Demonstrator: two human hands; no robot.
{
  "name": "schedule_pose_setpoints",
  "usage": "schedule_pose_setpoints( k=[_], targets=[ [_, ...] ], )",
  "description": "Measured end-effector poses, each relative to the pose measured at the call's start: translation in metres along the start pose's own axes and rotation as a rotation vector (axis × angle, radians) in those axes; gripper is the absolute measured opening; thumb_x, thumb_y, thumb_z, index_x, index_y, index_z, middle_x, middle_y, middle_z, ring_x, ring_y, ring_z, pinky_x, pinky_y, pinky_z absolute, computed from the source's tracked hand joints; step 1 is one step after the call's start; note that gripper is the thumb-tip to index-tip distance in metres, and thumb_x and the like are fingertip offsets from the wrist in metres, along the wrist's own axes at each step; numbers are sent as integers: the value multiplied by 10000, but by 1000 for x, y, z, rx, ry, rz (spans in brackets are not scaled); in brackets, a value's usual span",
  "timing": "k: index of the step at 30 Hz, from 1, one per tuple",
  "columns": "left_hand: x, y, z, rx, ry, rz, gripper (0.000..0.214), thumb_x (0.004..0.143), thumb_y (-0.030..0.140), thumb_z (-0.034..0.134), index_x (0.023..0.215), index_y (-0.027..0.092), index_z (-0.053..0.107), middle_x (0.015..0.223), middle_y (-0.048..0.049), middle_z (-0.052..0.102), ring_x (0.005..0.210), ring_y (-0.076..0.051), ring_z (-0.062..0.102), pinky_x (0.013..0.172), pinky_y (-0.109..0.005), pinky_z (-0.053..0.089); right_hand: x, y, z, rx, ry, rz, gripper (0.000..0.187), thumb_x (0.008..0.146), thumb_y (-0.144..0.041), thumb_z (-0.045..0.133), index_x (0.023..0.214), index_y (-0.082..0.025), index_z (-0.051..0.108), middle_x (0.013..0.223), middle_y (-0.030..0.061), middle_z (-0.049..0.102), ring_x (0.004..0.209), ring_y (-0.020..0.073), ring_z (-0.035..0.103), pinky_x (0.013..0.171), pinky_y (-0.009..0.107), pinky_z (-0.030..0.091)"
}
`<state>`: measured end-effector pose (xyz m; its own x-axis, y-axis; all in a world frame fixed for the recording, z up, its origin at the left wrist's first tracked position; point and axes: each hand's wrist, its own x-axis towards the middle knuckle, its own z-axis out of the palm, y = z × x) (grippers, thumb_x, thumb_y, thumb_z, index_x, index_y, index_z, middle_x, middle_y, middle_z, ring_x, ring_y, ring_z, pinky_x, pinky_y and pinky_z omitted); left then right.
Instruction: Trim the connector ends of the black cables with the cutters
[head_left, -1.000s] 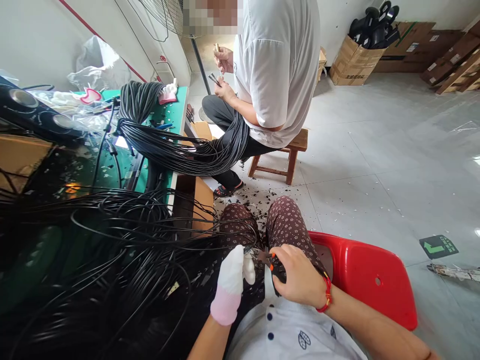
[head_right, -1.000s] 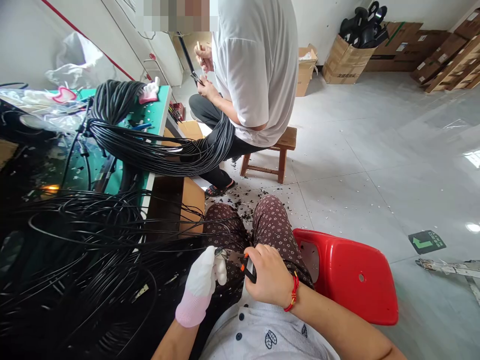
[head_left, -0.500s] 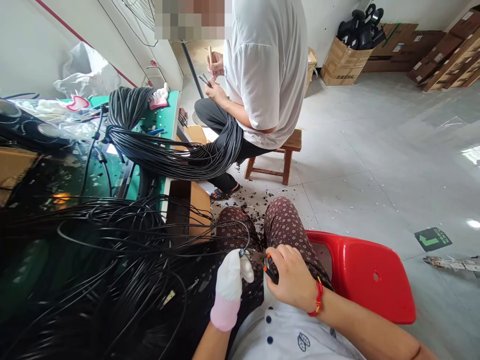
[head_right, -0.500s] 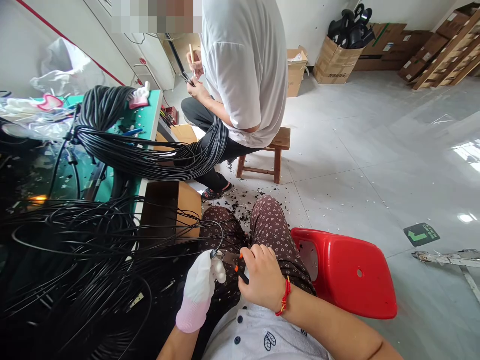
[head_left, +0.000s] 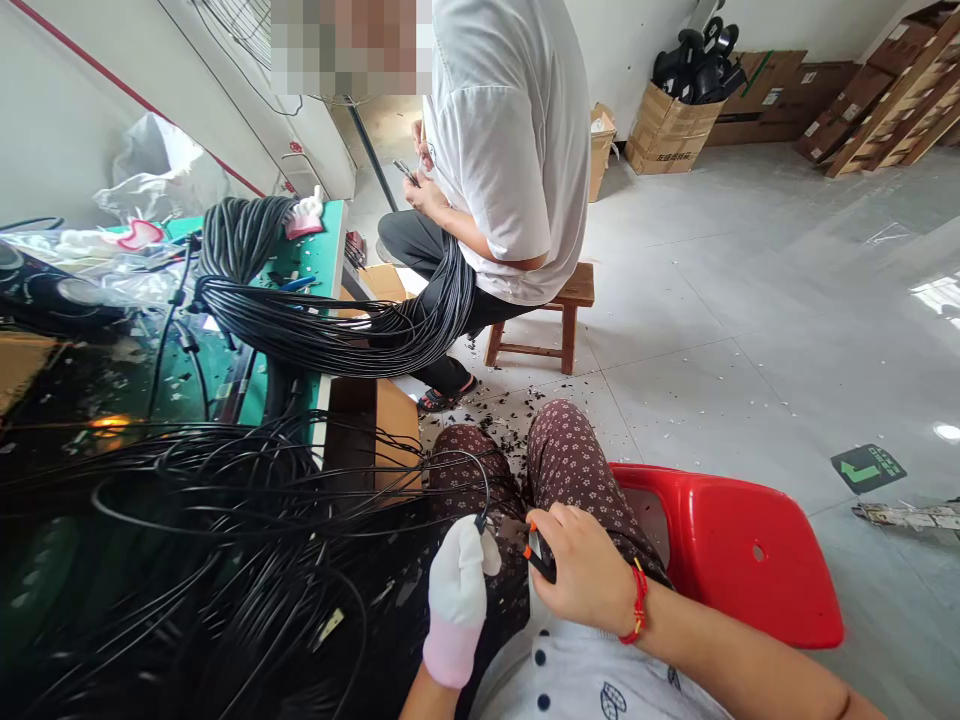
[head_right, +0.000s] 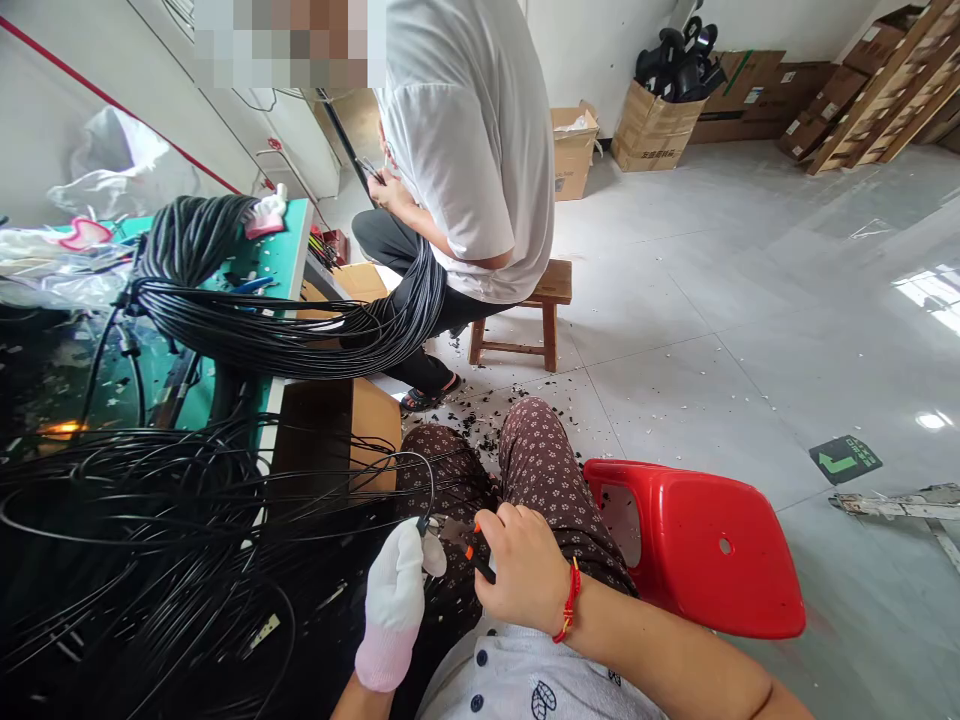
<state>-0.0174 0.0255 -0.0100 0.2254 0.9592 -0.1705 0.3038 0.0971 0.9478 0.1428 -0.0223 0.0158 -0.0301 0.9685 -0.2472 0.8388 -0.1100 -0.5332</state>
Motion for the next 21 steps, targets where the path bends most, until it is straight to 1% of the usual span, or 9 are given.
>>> schedule_pose_setpoints(
  k=[5, 11, 16, 21],
  targets=[
    [0, 5, -4, 109, -9, 76, 310, 925, 304, 357, 649, 200, 450, 568, 30, 446, 522, -120, 402, 548, -246, 339, 1, 0, -5, -62, -32, -9, 346, 735, -260, 528, 1073, -190, 522, 920, 57, 543, 838, 205, 491, 766, 317, 374],
    [0, 3, -7, 148, -39, 117, 271, 908, 257, 379, 648, 202, 427, 581, 34, 436, 521, -117, 394, 546, -249, 328, 2, 2, -13, -99, -72, -32, 318, 757, -260, 512, 1069, -198, 533, 896, 52, 575, 783, 191, 516, 685, 294, 354],
    [0, 1, -7, 184, -62, 125, 269, 918, 252, 352, 663, 200, 419, 595, 32, 428, 531, -115, 390, 554, -252, 327, 2, 3, -17, -131, -93, -39, 276, 766, -263, 516, 1033, -200, 541, 872, 47, 590, 753, 192, 536, 635, 294, 339],
    [0, 2, -7, 138, -54, 97, 259, 888, 268, 412, 639, 197, 435, 587, 29, 441, 523, -117, 389, 539, -251, 321, 2, 4, -15, -134, -106, -24, 249, 778, -280, 528, 1017, -208, 538, 859, 34, 593, 743, 181, 539, 628, 281, 338]
  ],
)
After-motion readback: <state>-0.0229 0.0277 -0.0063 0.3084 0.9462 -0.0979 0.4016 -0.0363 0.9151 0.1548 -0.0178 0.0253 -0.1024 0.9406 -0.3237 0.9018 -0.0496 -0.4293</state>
